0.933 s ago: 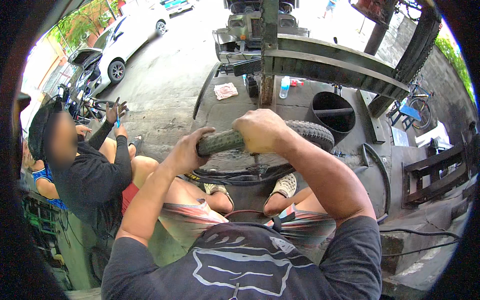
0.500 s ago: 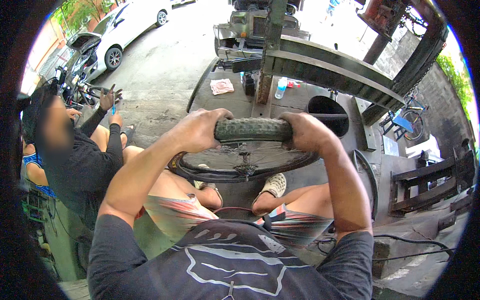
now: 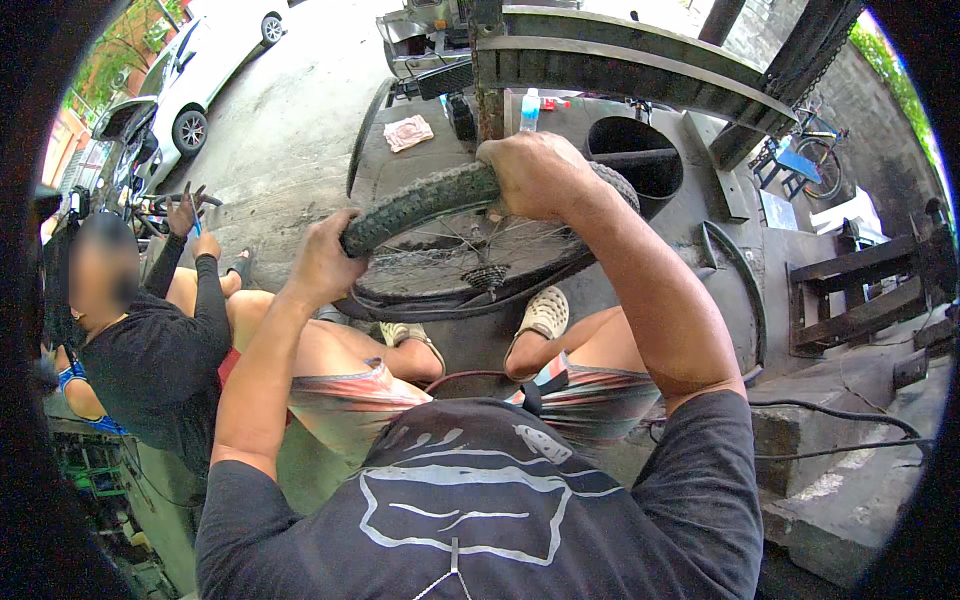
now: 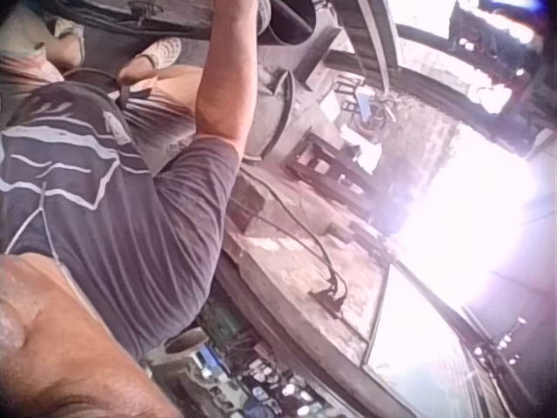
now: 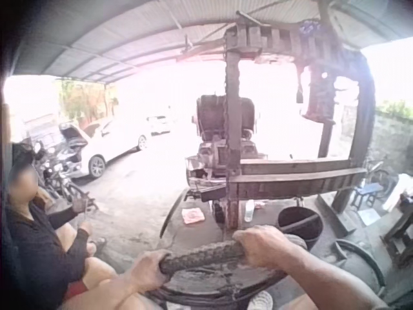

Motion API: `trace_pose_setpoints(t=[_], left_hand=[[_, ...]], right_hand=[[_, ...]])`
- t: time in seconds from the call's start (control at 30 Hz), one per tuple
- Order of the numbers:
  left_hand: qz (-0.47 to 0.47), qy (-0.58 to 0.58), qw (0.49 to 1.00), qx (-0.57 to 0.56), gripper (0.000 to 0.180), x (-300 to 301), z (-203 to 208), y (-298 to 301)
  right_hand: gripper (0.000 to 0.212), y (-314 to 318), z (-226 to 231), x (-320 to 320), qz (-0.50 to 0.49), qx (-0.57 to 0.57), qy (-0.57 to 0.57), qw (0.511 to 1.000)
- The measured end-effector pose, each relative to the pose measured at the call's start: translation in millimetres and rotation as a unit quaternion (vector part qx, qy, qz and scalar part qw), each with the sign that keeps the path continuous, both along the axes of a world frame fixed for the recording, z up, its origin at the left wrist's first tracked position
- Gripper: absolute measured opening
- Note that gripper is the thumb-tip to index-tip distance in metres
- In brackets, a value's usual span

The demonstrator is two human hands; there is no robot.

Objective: The person is seated on the ground in a bicycle repair shop, working on a bicycle wheel. They are using their hands to manipulate the tire and inner tube, attempting to seat the tire onto the rim.

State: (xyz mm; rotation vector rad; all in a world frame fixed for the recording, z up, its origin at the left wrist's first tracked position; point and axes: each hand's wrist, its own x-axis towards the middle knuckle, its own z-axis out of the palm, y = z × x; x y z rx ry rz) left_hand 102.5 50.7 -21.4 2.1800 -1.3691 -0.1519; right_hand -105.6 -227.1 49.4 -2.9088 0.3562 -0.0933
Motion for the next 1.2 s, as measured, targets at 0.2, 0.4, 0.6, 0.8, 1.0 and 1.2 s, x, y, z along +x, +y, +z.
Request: trace_pose_setpoints(t=[0.2,0.4,0.6,0.8,1.0,1.2], left_hand=[[-0.018,-0.011,1.0,0.016,0.053,-25.6,50.3,-16.1],[-0.068,-0.011,0.998,-0.007,0.06,-30.8,68.4,-21.3],[-0.043,0.016,0.999,-0.002,0.063,-14.1,45.3,-25.7],[-0.085,0.061,0.994,0.027,0.065,-46.7,67.5,-48.4],[-0.055,0.015,0.998,-0.018,0.062,-30.8,25.6,-25.4],[-0.046,0.034,0.998,0.02,0.064,-29.3,83.6,-23.0]], right_hand=[[0.048,9.8,1.3,17.9,0.107,-0.041,-0.103,0.988],[0.044,0.6,12.4,-16.1,0.062,0.07,-0.062,0.994],[0.049,-17.8,-1.0,-20.3,0.031,0.032,-0.083,0.996],[0.039,33.7,19.4,15.1,0.067,-0.019,0.045,0.997],[0.031,27.6,12.1,10.3,0.073,-0.024,0.027,0.997],[0.034,11.4,43.0,0.2,0.088,0.009,-0.056,0.995]])
